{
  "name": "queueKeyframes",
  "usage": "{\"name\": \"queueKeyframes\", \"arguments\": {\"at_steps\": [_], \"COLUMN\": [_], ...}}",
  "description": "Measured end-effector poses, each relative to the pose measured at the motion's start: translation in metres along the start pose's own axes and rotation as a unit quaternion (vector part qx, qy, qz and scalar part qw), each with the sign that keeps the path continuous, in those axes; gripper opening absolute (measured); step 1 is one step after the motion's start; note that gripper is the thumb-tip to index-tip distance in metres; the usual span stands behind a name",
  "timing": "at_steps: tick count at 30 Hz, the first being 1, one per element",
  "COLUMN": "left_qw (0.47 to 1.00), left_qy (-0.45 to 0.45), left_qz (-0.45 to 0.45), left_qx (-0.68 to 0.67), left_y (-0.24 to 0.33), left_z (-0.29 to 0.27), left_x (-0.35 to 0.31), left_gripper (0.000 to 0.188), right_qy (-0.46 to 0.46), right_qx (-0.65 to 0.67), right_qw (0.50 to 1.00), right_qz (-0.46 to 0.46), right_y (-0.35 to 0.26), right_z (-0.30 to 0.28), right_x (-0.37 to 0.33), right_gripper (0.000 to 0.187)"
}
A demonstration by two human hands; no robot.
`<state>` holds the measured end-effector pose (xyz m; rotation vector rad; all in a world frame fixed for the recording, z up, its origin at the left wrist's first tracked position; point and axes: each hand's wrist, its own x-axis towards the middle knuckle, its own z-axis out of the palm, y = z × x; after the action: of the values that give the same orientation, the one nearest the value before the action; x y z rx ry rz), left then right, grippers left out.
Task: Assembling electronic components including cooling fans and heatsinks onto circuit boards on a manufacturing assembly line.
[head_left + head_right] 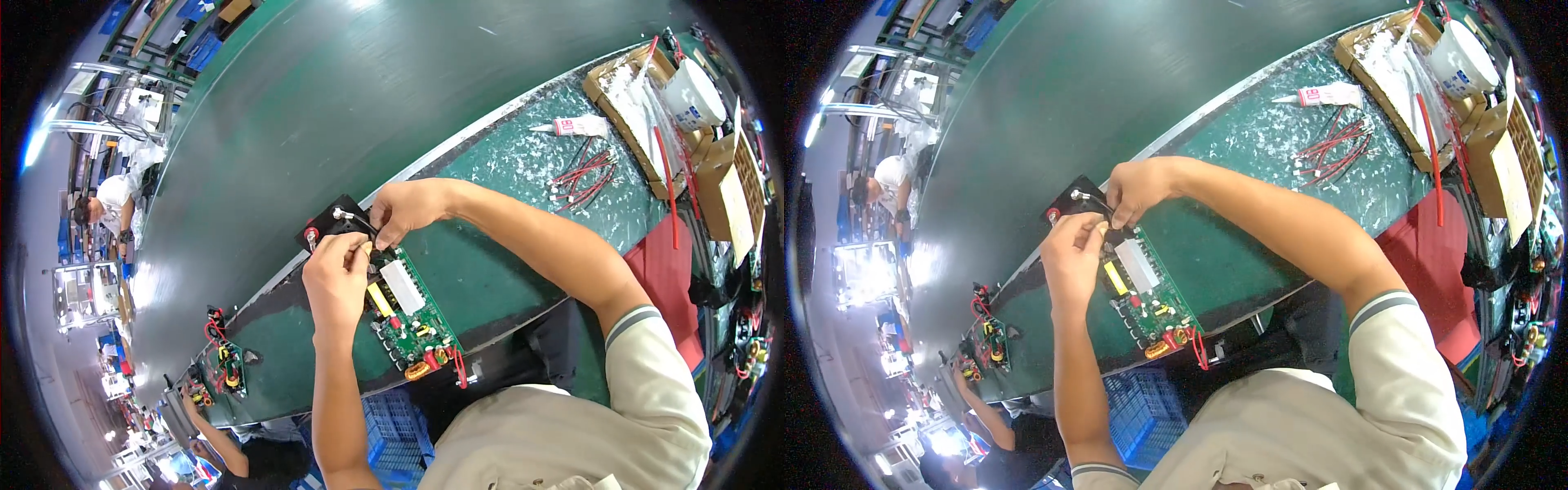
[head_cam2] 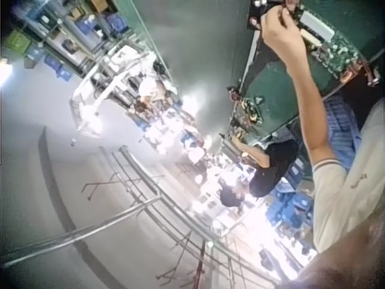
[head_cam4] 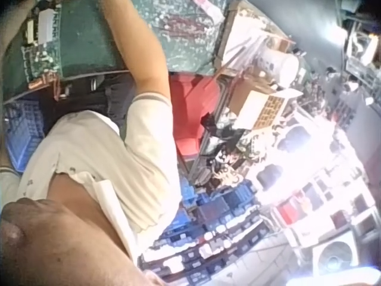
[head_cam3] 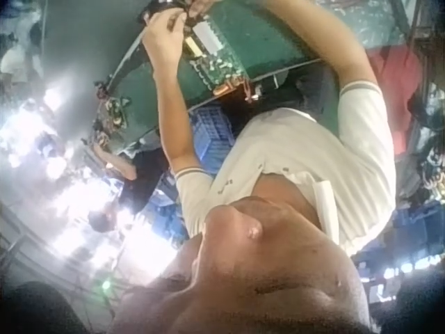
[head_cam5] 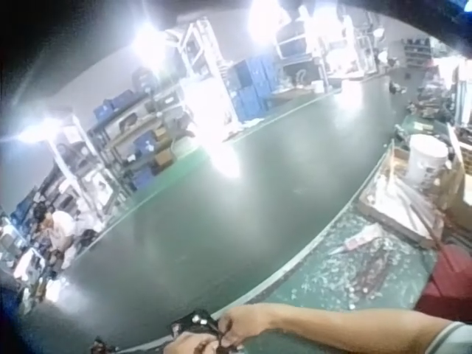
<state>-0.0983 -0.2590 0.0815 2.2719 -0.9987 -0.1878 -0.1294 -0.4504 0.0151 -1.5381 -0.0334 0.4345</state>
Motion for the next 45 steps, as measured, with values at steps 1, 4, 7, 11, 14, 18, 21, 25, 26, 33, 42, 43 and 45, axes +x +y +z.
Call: {"name": "queueKeyframes", "arguments": {"at_steps": [1,4,7,11,14,18,21,25,26,33,42,43,45], "left_qw": [1.000,0.995,0.994,0.995,0.996,0.998,0.991,0.970,0.975,0.983,0.968,0.968,0.949], "left_qy": [0.000,0.019,0.038,0.089,0.079,0.049,0.089,0.105,0.082,0.035,-0.033,-0.034,-0.114], "left_qz": [0.000,0.061,0.069,0.034,0.031,0.040,0.091,0.113,0.098,0.105,0.105,0.107,0.106], "left_qx": [-0.001,0.071,0.069,-0.020,-0.008,0.013,0.044,0.188,0.183,0.149,0.225,0.224,0.275], "left_y": [-0.002,-0.003,-0.004,-0.007,-0.005,-0.003,0.006,0.029,0.027,0.006,0.018,0.020,0.024], "left_z": [0.002,0.007,0.014,0.021,0.023,0.020,0.003,-0.013,-0.010,-0.005,-0.017,-0.018,-0.021], "left_x": [-0.001,-0.003,-0.004,-0.009,-0.009,-0.006,0.003,0.022,0.026,0.023,0.028,0.028,0.028], "left_gripper": [0.012,0.013,0.015,0.017,0.017,0.017,0.018,0.032,0.035,0.034,0.044,0.044,0.049], "right_qy": [-0.029,-0.074,-0.079,-0.066,-0.072,-0.051,-0.036,-0.048,-0.049,-0.054,-0.052,-0.051,-0.057], "right_qx": [0.013,0.063,0.096,0.026,-0.007,-0.013,0.025,-0.062,-0.025,-0.004,-0.025,-0.023,-0.057], "right_qw": [0.999,0.995,0.992,0.997,0.997,0.999,0.999,0.997,0.998,0.995,0.997,0.997,0.996], "right_qz": [-0.020,-0.037,-0.018,-0.006,-0.014,-0.007,0.022,0.023,0.040,0.083,0.060,0.060,0.047], "right_y": [0.002,0.006,0.004,-0.001,0.000,-0.001,-0.004,-0.007,-0.005,-0.014,-0.011,-0.011,-0.011], "right_z": [-0.002,-0.011,-0.010,-0.007,-0.010,-0.013,-0.013,-0.017,-0.018,-0.016,-0.018,-0.018,-0.018], "right_x": [0.000,-0.004,-0.008,-0.006,-0.003,-0.003,-0.002,0.001,-0.001,-0.002,-0.001,-0.001,0.000], "right_gripper": [0.019,0.017,0.014,0.012,0.009,0.010,0.015,0.018,0.018,0.018,0.017,0.017,0.014]}}
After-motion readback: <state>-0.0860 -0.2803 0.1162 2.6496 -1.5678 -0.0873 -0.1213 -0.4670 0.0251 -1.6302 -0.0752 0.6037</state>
